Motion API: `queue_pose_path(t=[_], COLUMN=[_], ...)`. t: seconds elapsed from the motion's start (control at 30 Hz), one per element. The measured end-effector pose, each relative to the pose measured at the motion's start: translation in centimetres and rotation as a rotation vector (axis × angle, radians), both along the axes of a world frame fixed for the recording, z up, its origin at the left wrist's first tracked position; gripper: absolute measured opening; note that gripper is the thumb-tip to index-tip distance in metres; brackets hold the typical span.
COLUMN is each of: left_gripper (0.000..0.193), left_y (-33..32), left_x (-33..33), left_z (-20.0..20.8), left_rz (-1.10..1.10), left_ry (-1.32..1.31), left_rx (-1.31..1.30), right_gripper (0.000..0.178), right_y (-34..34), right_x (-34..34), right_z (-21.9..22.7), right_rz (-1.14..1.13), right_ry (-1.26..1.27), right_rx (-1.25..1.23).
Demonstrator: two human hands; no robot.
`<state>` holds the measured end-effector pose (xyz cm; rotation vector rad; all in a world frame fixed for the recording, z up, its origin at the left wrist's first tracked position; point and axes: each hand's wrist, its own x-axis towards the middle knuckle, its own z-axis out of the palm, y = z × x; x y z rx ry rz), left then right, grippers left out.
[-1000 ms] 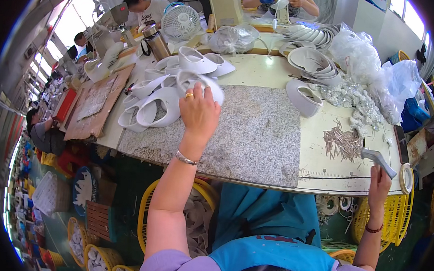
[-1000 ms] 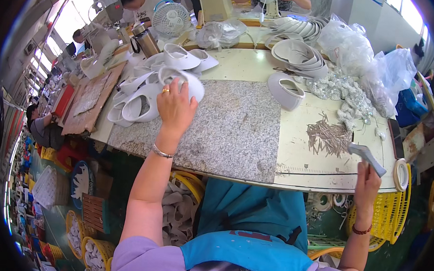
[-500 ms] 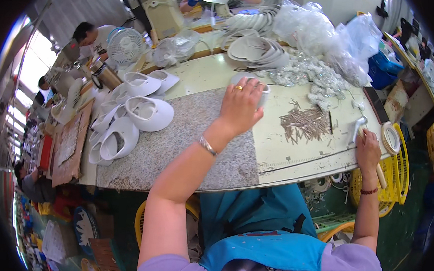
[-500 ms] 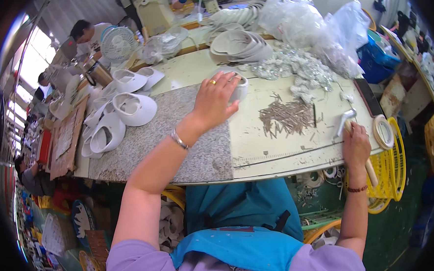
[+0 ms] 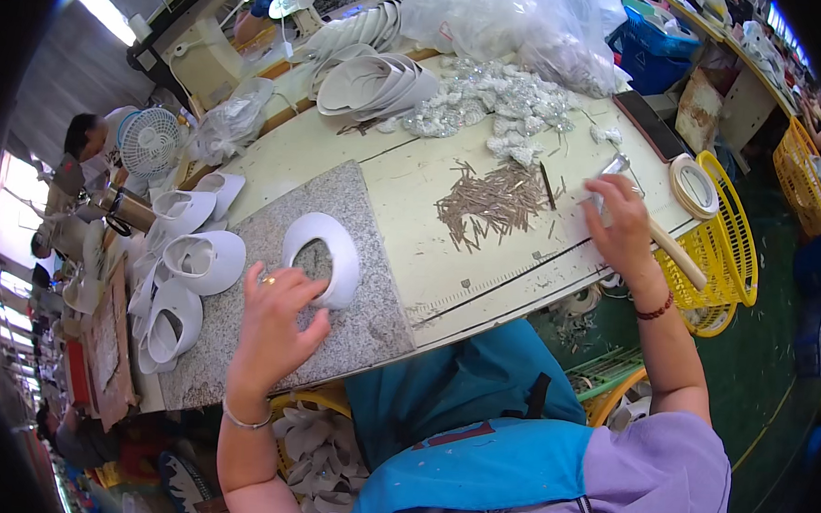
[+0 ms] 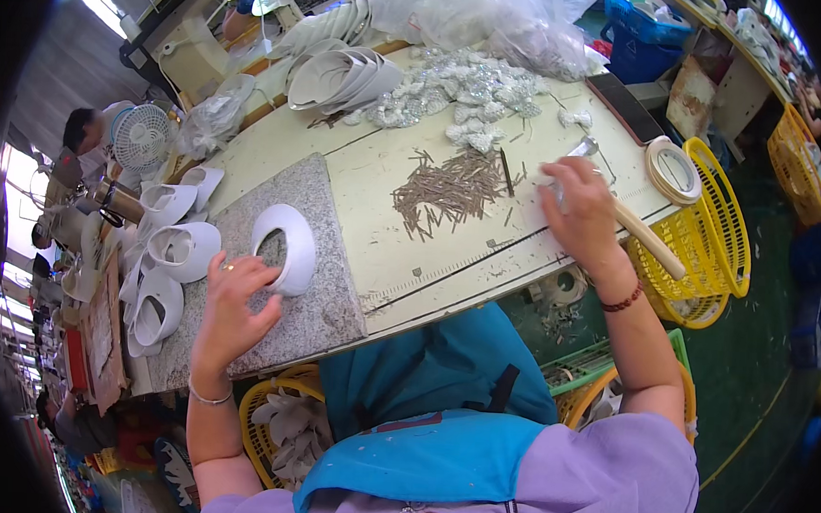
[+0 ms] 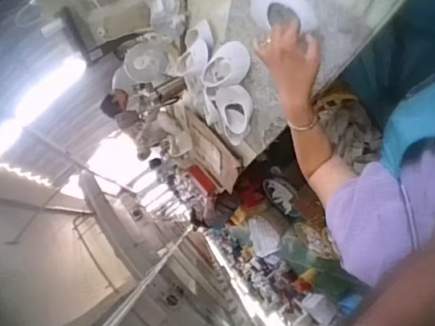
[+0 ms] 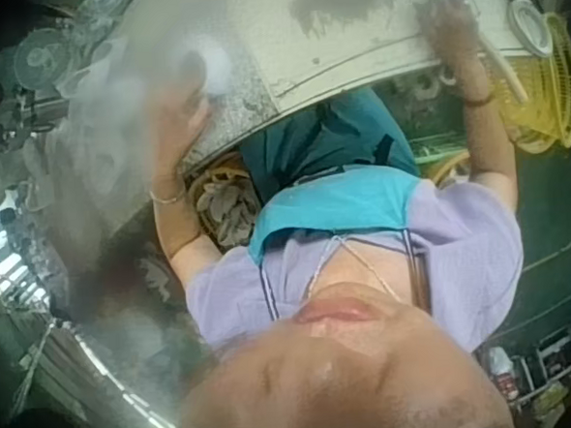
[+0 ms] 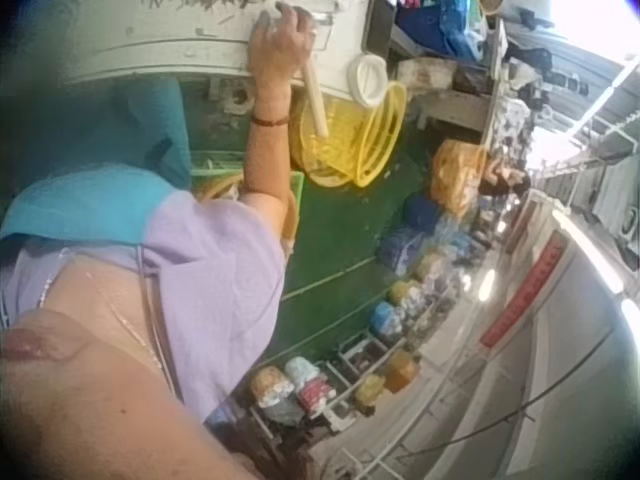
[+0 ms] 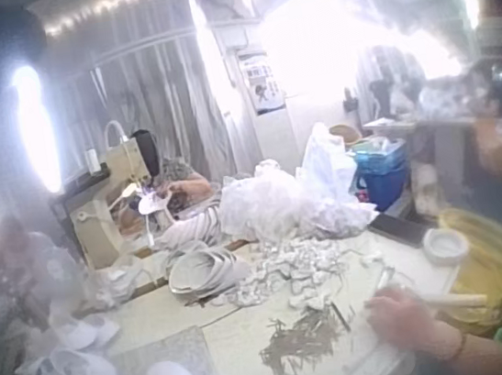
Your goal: The person attaches decorative ornaments to shoe uppers by hand, presses the components together, and taps them with a hammer on the table.
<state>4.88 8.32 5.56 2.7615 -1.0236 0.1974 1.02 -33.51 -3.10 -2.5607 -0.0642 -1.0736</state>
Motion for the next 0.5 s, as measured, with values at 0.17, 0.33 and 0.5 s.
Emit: queue_pose_path(t=[0.17, 0.33, 0.5], left_gripper=[0.029, 0.026, 0.023], left_y=[-1.4, -9.1, -17.6], left_x=[-1.3, -0.7, 3.3], left_z=[1.2, 0.8, -1.7], left_rz=[0.079, -0.201, -0.209], left_ry=[-0.060, -0.076, 0.147], left_rx=[-0.024, -0.233, -0.252], right_gripper=[0.017, 0.011, 0.012], right_y=[3.3, 3.5, 3.9], right_x=[2.2, 3.7, 4.4], right_z=[0.1, -1.1, -1.5], right_rz=[0.139, 0.109, 0.156], right_ry=[0.173, 0.229, 0.164], right_rx=[-0.225, -0.255, -0.228])
